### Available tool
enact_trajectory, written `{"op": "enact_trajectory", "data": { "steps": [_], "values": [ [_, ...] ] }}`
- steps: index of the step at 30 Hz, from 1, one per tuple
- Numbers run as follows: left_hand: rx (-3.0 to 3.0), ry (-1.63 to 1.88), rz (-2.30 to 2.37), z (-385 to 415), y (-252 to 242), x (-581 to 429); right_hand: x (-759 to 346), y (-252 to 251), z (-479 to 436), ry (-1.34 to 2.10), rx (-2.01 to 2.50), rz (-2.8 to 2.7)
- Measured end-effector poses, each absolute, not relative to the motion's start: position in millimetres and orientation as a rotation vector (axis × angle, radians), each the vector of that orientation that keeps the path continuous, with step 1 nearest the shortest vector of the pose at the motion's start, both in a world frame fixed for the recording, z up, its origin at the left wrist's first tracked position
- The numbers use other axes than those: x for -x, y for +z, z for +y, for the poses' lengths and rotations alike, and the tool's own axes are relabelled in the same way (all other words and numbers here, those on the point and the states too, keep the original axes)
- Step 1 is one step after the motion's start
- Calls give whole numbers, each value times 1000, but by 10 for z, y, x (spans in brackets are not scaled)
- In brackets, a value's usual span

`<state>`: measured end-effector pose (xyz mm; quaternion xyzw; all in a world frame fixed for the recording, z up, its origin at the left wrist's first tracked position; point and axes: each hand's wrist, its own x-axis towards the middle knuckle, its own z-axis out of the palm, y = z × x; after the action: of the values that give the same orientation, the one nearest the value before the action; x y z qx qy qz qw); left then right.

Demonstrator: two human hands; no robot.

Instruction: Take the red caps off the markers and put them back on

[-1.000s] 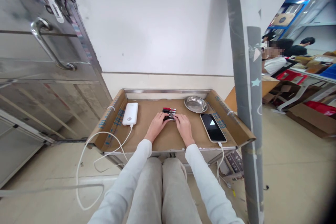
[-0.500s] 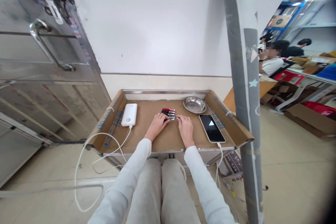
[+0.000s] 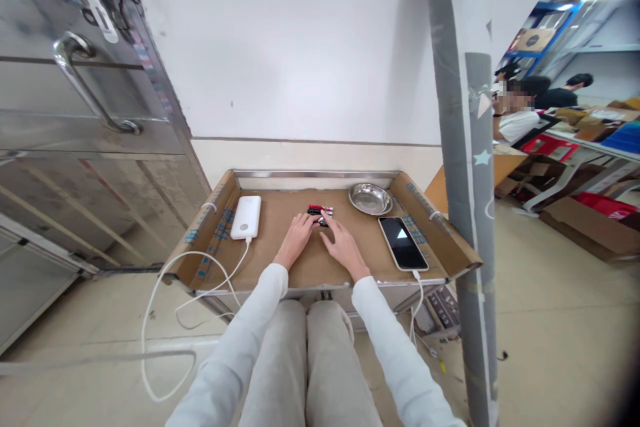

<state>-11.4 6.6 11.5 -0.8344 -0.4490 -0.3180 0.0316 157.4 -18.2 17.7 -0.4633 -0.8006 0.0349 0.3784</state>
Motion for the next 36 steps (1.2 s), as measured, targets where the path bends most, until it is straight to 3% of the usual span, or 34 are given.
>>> {"op": "enact_trajectory", "data": {
  "steps": [7,11,16,22,36],
  "values": [
    [2115,-1178,-1672,113,64,166,-1573,187,-170,30,1220,-2065],
    [1967,-1101,-1856,141,-8,193,-1603,108,-139,-81,1418,-2022],
    [2004,-1087,-1886,148,-27,171,-1603,42,-100,-159,1485,-2046],
    [2418,-1034,-1553,73,19,96,-1594,13,-50,-181,1532,-2045],
    [2652,-1121,-1595,88,13,96,-1570,26,-25,-162,1464,-2105]
  ]
}}
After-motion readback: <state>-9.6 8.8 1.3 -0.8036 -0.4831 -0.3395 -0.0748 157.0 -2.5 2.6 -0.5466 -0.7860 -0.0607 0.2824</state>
